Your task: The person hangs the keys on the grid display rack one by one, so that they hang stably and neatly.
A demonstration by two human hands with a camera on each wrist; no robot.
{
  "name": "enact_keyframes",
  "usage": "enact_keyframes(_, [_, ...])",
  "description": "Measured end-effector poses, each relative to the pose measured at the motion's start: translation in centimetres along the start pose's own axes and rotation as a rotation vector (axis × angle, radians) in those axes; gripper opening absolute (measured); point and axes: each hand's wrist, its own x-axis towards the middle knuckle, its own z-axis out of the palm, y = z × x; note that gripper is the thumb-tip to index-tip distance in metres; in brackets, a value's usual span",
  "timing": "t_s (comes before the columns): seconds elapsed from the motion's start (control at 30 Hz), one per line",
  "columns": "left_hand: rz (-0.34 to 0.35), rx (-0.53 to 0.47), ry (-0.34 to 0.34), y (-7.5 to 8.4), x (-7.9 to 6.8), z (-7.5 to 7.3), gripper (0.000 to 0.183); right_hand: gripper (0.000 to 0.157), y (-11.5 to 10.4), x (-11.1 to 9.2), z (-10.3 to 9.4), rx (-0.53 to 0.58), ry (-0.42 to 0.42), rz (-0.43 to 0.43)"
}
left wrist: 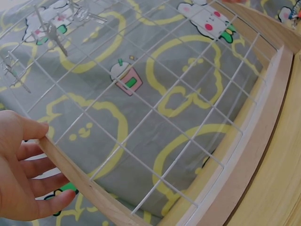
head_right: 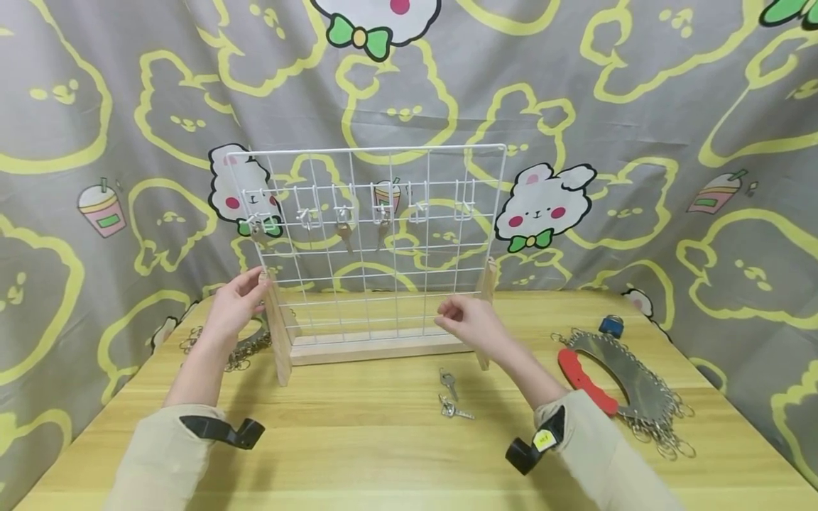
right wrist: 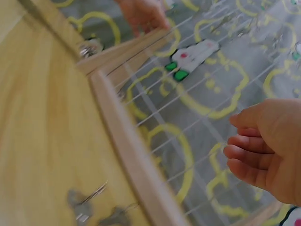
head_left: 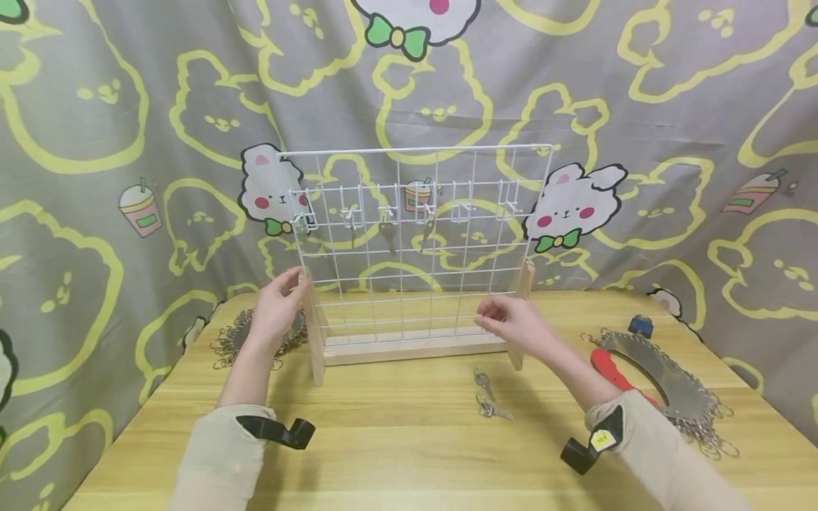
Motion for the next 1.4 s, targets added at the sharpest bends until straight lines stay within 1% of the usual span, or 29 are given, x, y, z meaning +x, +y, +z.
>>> enact_keyframes(0.17, [-0.003, 0.002, -0.004, -0.2, 0.1, 0.1, 0.056, 0.018, 2.4, -1.3, 1.6, 0.036, -0.012, 0.073])
enact_keyframes(0.23, [-0.002, 0.001, -0.003, -0.3, 0.1, 0.1, 0.057, 0.018, 3.1, -1.8, 2.2, 0.042, -0.016, 0.087])
enact_keyframes(0.33, [-0.001, 0.0, -0.001, -0.3, 0.2, 0.1, 0.057, 0.018, 4.2, -2.3, 3.1, 0.028, -0.012, 0.088])
enact_keyframes(0.4, [0.0, 0.003, 0.0, -0.3, 0.2, 0.2, 0.057, 0.02, 4.8, -2.6, 3.7, 0.018, -0.016, 0.074])
enact_keyframes(0.47, [0.003, 0.009, 0.002, -0.3, 0.3, 0.1, 0.056, 0.021, 5.2, -2.8, 4.2, 0.016, -0.022, 0.082])
enact_keyframes(0.63, [0.005, 0.011, 0.001, -0.2, 0.3, 0.1, 0.055, 0.023, 5.9, -3.1, 5.4, 0.051, -0.064, 0.127])
enact_keyframes(0.77, [0.0, 0.012, -0.002, -0.2, 0.2, 0.1, 0.056, 0.022, 6.3, -3.4, 6.1, 0.055, -0.083, 0.141])
enact_keyframes(0.87, [0.002, 0.014, -0.003, -0.2, 0.1, 0.1, 0.057, 0.021, 6.4, -3.4, 6.6, 0.048, -0.082, 0.138])
enact_keyframes(1.2, [-0.005, -0.001, -0.002, 0.0, -0.1, 0.1, 0.056, 0.01, 6.7, -3.5, 7.2, -0.006, -0.078, 0.082])
enact_keyframes(1.4, [-0.001, -0.002, -0.003, 0.1, -0.2, 0.1, 0.056, 0.013, 6.8, -3.4, 7.3, -0.042, -0.061, 0.059])
